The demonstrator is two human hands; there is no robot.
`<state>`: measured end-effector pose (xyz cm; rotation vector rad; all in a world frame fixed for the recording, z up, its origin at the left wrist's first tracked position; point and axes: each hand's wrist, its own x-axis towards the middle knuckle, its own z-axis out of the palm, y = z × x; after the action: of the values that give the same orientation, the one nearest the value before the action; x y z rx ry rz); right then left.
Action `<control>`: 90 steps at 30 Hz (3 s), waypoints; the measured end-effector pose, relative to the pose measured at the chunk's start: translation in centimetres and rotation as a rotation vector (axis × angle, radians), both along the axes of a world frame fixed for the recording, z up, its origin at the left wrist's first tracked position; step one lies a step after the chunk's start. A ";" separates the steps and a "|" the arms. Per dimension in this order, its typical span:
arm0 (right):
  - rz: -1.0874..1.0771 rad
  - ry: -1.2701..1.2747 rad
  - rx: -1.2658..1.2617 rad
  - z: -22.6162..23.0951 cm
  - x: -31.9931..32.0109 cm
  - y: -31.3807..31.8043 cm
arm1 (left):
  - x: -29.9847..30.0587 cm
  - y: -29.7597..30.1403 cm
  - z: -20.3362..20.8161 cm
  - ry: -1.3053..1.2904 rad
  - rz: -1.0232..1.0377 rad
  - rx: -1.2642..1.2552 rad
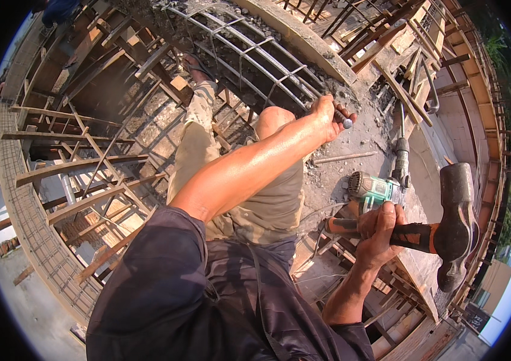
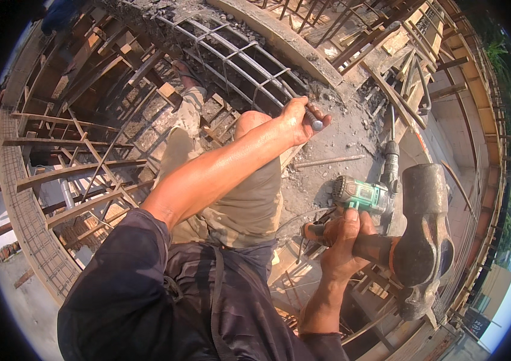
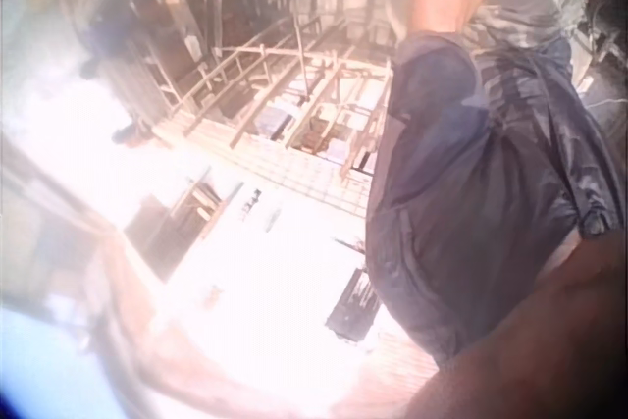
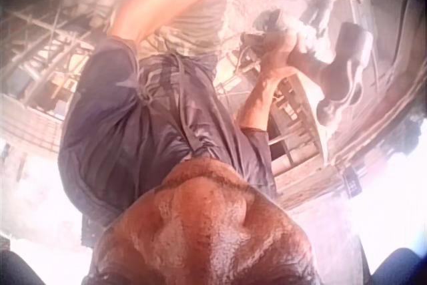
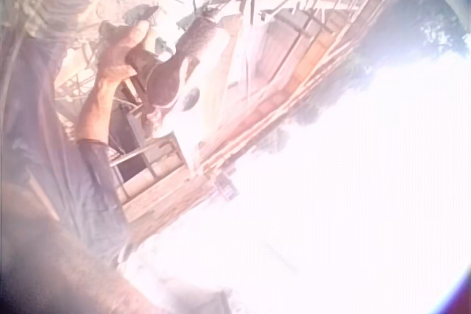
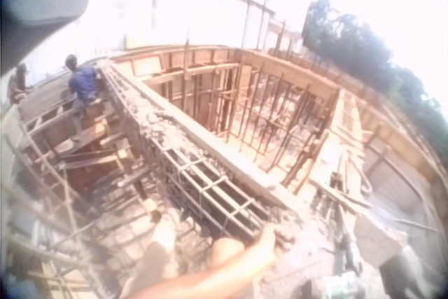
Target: The person uses a hammer to chip away at a concrete surface while holding a metal tool against it.
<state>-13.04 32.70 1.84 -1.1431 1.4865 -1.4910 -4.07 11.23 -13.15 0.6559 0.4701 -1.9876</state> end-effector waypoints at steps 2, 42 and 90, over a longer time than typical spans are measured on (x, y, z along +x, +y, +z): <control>-0.072 -0.003 0.032 -2.7 0.8 -1.0 | -0.3 -0.3 0.3 -0.040 -0.023 0.005; -0.038 0.034 0.534 -6.1 -1.8 4.5 | 0.8 0.9 1.1 0.122 0.004 0.102; 0.066 0.261 0.579 -8.1 -1.3 -1.7 | 0.2 -3.1 1.1 0.056 0.064 0.105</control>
<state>-14.29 31.00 -6.30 -1.0319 1.8716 -0.7952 -3.85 8.12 -12.06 0.6435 0.6254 -1.9350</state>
